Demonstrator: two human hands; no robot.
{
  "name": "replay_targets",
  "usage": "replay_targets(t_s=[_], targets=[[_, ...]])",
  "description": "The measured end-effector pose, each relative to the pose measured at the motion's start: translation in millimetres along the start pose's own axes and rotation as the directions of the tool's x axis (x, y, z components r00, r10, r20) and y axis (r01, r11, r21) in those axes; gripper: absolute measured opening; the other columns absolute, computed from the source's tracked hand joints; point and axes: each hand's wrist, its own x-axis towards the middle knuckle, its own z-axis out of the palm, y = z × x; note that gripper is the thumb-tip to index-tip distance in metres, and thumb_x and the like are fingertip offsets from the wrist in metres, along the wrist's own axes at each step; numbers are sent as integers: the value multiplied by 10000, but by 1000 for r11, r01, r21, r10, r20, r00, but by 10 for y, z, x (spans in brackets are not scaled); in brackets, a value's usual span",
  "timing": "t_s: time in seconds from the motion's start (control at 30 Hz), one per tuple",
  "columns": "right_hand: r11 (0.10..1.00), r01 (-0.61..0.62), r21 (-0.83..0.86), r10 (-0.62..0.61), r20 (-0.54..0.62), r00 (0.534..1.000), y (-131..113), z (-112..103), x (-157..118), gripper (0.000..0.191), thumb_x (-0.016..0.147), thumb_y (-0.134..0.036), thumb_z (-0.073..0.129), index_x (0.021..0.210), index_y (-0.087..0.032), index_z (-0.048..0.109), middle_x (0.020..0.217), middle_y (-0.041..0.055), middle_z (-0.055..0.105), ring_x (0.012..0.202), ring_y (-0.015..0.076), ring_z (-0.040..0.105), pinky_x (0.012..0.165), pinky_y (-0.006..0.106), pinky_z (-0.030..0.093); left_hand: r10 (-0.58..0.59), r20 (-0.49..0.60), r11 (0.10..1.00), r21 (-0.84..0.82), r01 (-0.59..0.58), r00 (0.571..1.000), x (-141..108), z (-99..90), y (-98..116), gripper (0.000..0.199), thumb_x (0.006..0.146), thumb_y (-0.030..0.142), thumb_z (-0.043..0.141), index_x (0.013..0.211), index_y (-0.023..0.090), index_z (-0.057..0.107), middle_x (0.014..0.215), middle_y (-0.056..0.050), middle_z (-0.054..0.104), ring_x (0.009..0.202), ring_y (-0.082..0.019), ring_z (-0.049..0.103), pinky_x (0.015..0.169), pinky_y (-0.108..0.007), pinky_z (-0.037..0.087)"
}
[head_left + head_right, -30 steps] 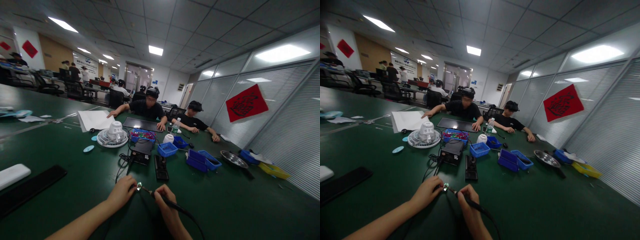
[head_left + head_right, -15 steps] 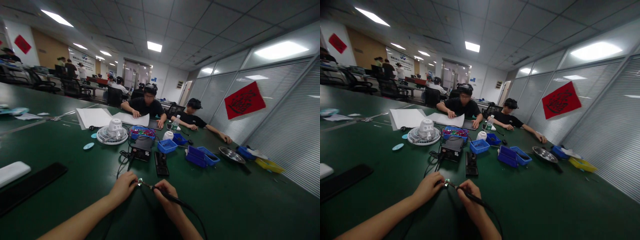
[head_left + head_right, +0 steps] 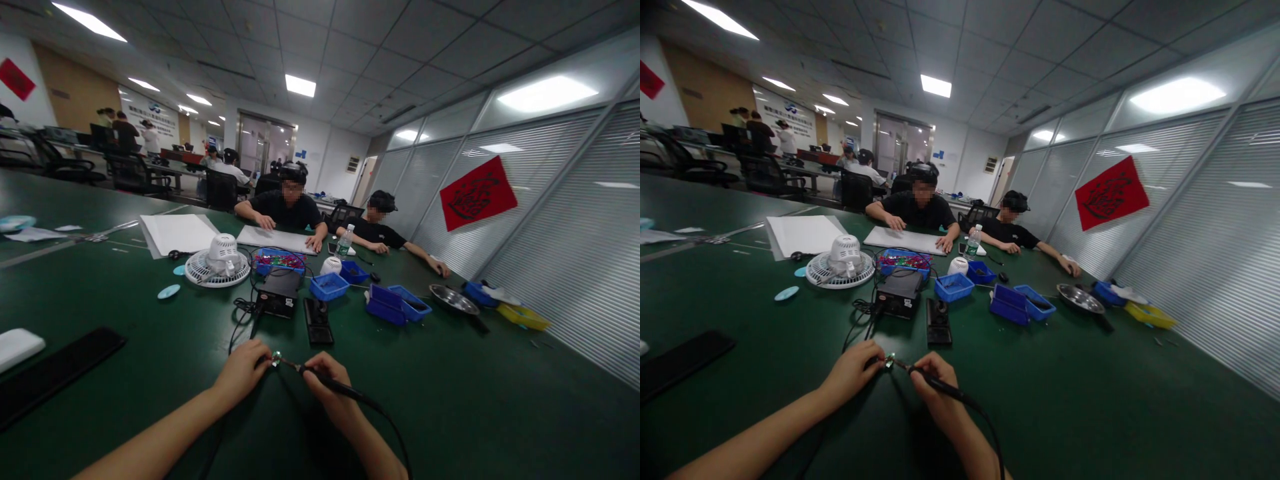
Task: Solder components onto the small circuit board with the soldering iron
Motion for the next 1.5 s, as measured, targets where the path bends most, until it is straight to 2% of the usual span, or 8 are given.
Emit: replay_targets(t_s=[0.63,1.23,1.5], targets=[[999,-3,33,4,-16,1000,81,52,-8,136,764,-294,620,710,-186,558,626,-38,511,569,121,449,535,219,342,9,-23,1000,-8,-9,1000,7,40,-38,125,835,220,505,794,208,623,894,-29,618,885,-178,568,799,-277,412],[998,54,-33,-55,-21,998,44,65,-32,88,763,-261,623,721,-189,594,623,-40,518,570,121,459,542,220,367,-15,-22,1000,-8,15,1000,23,20,0,114,822,202,522,796,208,633,879,-26,616,888,-180,565,796,-270,411],[1000,16,-18,-18,-133,991,-91,41,-35,153,731,-311,631,659,-194,563,558,-40,499,517,128,445,494,232,349,-4,-31,1000,13,4,1000,28,43,-17,114,829,204,515,798,203,625,878,-27,613,872,-177,564,784,-269,403]])
